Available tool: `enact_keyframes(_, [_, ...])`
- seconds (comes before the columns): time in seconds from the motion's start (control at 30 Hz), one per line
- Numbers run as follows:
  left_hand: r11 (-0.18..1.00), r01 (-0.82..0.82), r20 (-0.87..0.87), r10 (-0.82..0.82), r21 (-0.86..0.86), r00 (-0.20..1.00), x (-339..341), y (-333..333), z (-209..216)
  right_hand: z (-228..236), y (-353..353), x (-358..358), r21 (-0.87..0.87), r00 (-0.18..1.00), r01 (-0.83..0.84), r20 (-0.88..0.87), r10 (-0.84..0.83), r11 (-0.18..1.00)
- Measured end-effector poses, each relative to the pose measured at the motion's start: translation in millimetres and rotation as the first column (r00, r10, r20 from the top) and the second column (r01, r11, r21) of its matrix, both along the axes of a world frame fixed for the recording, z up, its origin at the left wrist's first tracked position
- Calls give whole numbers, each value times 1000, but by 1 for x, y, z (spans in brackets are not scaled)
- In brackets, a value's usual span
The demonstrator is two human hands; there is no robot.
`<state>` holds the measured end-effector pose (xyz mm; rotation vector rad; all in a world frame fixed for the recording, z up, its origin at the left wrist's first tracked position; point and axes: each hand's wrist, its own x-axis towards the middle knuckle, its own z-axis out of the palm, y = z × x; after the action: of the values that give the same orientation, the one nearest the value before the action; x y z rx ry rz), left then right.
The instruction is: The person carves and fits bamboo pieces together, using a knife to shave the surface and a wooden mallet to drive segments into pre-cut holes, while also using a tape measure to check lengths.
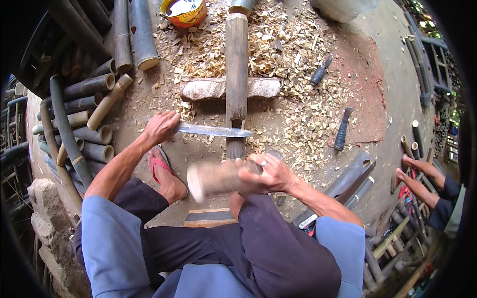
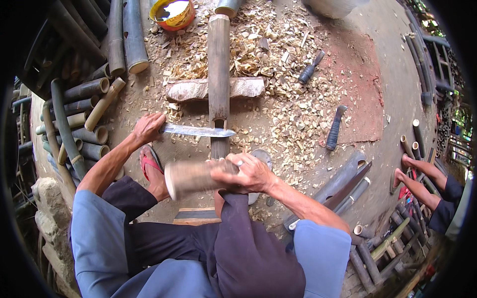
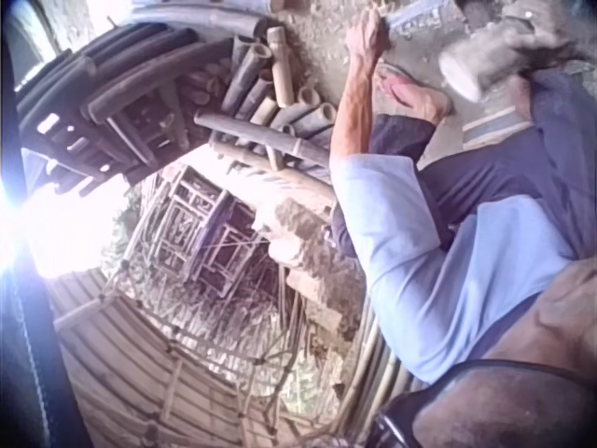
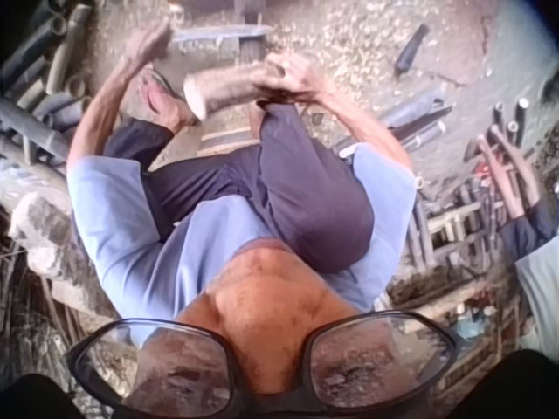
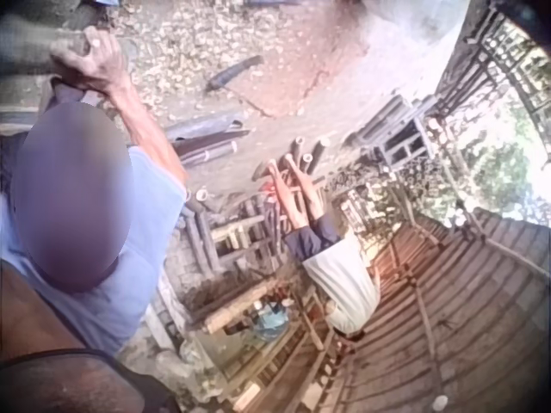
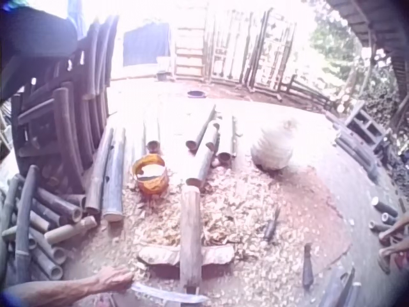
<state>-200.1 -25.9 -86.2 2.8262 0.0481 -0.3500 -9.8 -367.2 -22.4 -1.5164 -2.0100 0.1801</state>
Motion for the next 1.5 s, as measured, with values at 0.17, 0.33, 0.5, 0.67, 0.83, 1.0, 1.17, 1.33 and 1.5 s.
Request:
enact_keyframes(0.17, [932,-200,-430,54,-302,901,35,18,9,-20,-1,31,-512,896,343,-72,-437,788])
enact_keyframes(0.33, [6,-661,-586,456,-751,670,41,-37,25,-13,-25,-5,-543,321,687,-370,-872,483])
enact_keyframes(0.5, [-225,-355,-414,624,-907,662,98,-110,41,-24,-75,-2,-507,244,855,203,-948,111])
enact_keyframes(0.67, [-206,-418,-466,419,-885,780,136,-226,90,36,-26,-41,-618,279,607,-423,-862,500])
enact_keyframes(0.83, [208,-469,-160,759,-858,631,140,-212,73,10,-35,22,-586,-155,808,-310,-938,60])
enact_keyframes(1.0, [287,-814,-244,857,-505,454,108,-163,8,-53,-58,151,-573,-157,808,17,-987,-138])
enact_keyframes(1.17, [344,-784,-333,762,-517,555,108,-150,-3,-86,-77,223,-545,-213,801,126,-969,-247])
enact_keyframes(1.33, [324,-770,-507,603,-550,616,114,-133,3,-82,-83,214,-403,-184,865,297,-937,-298])
enact_keyframes(1.5, [376,-719,-723,162,-584,672,129,-82,3,-63,-53,132,-297,-61,950,131,-989,-98])
